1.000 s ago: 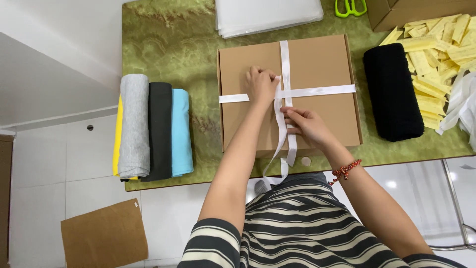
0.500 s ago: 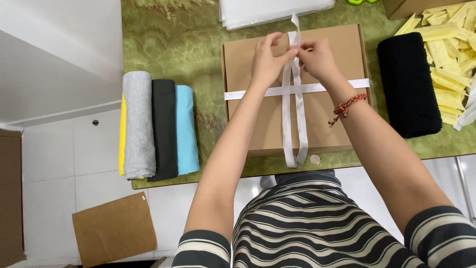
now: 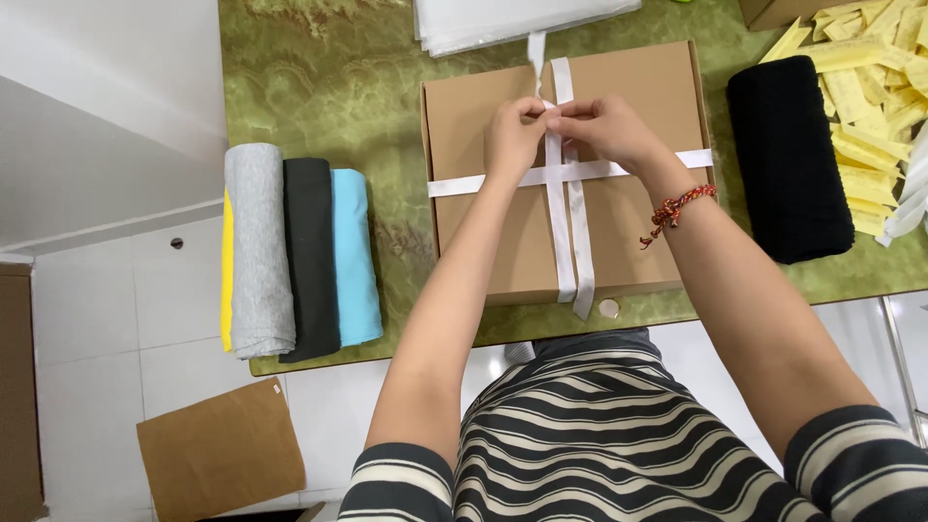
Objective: The person wraps a white ribbon around a cardboard box, tying it into a bow on top. They then write on a yellow sticky note with a pencil and place the note on the box.
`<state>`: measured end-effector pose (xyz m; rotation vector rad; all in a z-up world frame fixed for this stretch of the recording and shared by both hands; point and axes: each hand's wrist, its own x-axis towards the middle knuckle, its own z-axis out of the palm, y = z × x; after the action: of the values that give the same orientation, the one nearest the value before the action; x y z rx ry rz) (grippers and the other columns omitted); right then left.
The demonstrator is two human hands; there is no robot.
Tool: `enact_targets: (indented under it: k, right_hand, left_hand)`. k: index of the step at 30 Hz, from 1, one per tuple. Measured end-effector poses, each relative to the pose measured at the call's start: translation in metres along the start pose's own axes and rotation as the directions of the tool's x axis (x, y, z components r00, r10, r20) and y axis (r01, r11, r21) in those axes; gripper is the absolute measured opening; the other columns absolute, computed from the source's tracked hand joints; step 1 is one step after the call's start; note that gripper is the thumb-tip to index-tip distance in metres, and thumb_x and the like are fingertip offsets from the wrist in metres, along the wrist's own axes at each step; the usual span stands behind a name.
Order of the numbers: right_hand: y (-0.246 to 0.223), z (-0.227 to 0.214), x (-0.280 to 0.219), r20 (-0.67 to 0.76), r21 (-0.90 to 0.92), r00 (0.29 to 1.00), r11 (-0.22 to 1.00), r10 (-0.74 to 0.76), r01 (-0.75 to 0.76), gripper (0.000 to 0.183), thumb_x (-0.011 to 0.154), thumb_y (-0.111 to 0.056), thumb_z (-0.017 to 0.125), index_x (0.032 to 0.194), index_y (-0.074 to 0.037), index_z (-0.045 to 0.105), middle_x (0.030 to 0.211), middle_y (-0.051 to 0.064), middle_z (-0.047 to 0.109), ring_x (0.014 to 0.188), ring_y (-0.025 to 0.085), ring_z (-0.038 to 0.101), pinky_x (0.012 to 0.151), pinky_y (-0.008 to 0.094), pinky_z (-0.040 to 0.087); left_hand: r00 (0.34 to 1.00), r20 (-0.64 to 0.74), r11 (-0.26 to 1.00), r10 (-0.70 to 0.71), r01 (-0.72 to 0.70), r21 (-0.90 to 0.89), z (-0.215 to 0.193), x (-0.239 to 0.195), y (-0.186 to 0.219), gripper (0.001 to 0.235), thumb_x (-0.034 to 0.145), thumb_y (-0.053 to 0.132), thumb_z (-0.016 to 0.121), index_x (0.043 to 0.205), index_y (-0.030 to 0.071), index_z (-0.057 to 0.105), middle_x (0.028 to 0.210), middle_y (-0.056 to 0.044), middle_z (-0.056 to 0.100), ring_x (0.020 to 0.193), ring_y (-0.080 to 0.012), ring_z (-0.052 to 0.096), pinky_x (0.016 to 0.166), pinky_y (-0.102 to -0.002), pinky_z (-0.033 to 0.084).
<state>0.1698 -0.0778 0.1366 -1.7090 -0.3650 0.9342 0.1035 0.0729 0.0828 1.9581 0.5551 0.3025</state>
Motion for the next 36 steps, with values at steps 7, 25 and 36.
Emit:
enact_targets:
  k: [7, 25, 36]
  right_hand:
    - [0.009, 0.002, 0.006, 0.012, -0.176, 0.999, 0.984, 0.035, -0.032, 0.034, 0.098, -0.021, 0.075, 0.131, -0.014, 0.075, 0.088, -0.005, 0.076, 0.073, 0.001, 0.053, 0.065, 0.019, 0.039]
    - [0.051, -0.004, 0.038, -0.143, -0.239, 0.987, 0.97, -0.074, 0.038, 0.046, 0.106, -0.03, 0.08, 0.068, -0.018, 0.056, 0.06, -0.007, 0.043, 0.056, 0.007, 0.036, 0.052, 0.023, 0.027]
    - [0.051, -0.005, 0.037, -0.174, -0.149, 0.984, 0.989, -0.036, 0.01, 0.03, 0.103, -0.031, 0.081, 0.079, -0.018, 0.07, 0.06, -0.008, 0.042, 0.054, 0.007, 0.031, 0.051, 0.024, 0.024]
  left_hand:
    - [0.996, -0.002, 0.979, -0.092, 0.09, -0.184, 0.004, -0.003, -0.019, 0.016, 0.09, 0.035, 0.076, 0.083, 0.021, 0.08, 0.093, 0.002, 0.074, 0.06, -0.013, 0.068, 0.069, -0.028, 0.055]
    - [0.955, -0.047, 0.756, 0.294, -0.203, 0.622, 0.069, -0.109, -0.035, 0.044, 0.081, 0.049, 0.087, 0.1, 0.014, 0.067, 0.099, -0.005, 0.06, 0.092, -0.0293, 0.067, 0.06, -0.046, 0.055]
    - [0.982, 0.125, 0.977, -0.143, 0.12, 0.176, 0.056, -0.105, 0.001, 0.009, 0.093, 0.02, 0.064, 0.091, 0.016, 0.057, 0.085, -0.007, 0.074, 0.085, -0.0394, 0.068, 0.07, -0.051, 0.048]
